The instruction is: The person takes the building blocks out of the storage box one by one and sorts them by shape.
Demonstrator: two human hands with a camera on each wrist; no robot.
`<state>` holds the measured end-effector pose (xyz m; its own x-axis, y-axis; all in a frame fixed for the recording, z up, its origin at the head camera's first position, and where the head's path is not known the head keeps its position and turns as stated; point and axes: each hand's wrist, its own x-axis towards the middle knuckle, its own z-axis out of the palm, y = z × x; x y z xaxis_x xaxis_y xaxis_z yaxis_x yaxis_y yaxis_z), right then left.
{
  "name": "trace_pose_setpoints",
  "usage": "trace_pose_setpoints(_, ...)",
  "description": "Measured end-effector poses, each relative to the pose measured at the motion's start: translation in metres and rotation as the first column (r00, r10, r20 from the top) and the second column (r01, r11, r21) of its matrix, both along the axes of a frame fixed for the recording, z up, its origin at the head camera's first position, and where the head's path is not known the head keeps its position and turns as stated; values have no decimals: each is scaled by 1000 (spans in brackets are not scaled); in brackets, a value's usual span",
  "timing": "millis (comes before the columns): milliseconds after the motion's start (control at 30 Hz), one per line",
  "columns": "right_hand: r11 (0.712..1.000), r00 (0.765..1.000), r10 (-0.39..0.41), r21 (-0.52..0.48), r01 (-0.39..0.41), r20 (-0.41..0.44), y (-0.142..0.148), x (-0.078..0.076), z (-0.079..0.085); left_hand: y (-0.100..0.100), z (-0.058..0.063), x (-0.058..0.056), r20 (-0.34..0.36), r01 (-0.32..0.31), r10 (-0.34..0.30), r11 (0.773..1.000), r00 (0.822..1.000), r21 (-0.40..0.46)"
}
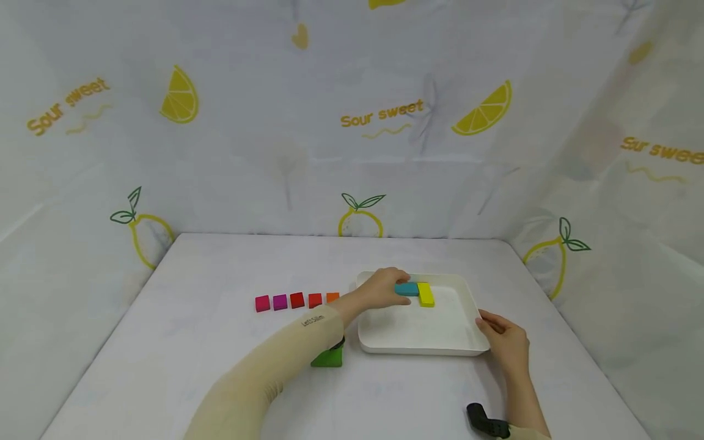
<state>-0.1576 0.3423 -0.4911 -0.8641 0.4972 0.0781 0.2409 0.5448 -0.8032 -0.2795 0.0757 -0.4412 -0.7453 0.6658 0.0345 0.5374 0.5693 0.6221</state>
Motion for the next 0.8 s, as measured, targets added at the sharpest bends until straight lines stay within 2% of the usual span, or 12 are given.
trace_pose_setpoints(233,1000,1000,8,5,-8,-6,0,-1,2,5,-8,-11,44,-16,13,997,999,72)
trace_pose_setpoints(467,1000,1000,22,-10,-22,7,-3,-1,2,7,-9,-17,40,10,-11,999,999,38)
trace_pose_setpoints(600,1000,999,28,11,-28,22,-2,0,2,7,-13,-20,63,19,-21,999,998,33)
trace_pose_setpoints(800,999,1000,27,25,-28,10,1,2,2,10,-20,-24,51,28,-29,999,998,30)
